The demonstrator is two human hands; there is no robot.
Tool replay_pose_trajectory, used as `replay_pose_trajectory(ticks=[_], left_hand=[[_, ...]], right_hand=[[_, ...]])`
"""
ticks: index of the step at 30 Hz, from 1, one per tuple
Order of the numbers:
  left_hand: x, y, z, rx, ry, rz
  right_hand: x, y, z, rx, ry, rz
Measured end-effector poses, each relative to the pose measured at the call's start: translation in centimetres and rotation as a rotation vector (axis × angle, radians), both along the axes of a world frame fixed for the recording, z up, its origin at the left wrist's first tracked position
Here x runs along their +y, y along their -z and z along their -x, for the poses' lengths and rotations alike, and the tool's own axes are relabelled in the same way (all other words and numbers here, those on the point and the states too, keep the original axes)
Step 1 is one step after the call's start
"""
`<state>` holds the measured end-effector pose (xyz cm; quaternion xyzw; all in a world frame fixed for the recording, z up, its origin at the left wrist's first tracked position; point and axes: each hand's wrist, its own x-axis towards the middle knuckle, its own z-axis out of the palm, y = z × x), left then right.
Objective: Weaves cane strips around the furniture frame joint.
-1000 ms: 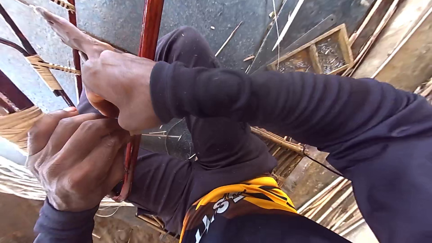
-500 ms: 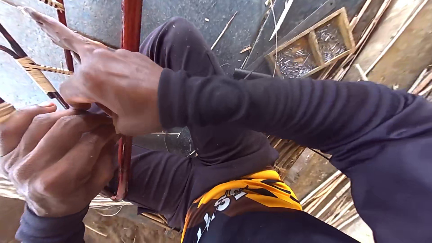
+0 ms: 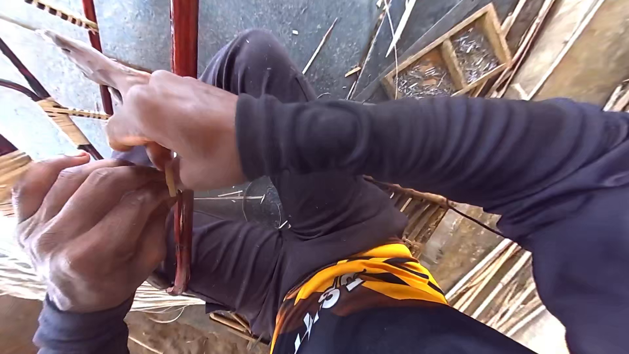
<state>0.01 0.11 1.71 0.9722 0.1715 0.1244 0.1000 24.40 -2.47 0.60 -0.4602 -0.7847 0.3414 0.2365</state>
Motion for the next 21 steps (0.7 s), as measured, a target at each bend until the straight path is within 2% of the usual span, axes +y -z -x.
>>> replay_pose_trajectory(ticks=[4,7,11,13,16,18,19,21], left_hand=[[0.5,0.2,0.1,0.017,-0.024,-0.009],[-0.5,0.2,-0.2,0.03,-0.046,-0.028],[-0.9,0.2,-0.5,0.021,-0.035,-0.035],[-0.8,0.2,-0.6,0.008,-0.032,-0.032],[-0.4,-0.2,-1.0,0.021,-0.032,-0.043],[-0.5,-0.6,-1.3,0.045,-0.036,-0.069],[-0.6,-0.8,-1.4,0.061,-0.033,-0.083],[-0.8,-0.8,-1.7,0.074,-0.026,-0.103]], right_hand=[[-0.6,-0.8,0.5,-0.116,0.099,-0.057],[-0.4,-1.0,1.0,-0.152,0.071,-0.012],[-0.8,-0.5,1.0,-0.133,0.025,0.019],[-1.3,0.2,0.8,-0.05,0.038,-0.008],[-3.7,2.1,0.8,0.173,0.207,-0.15],[-6.2,3.3,1.8,0.205,0.415,-0.282],[-7.2,3.9,2.6,0.178,0.508,-0.282],[-8.1,4.8,4.2,0.06,0.555,-0.134]])
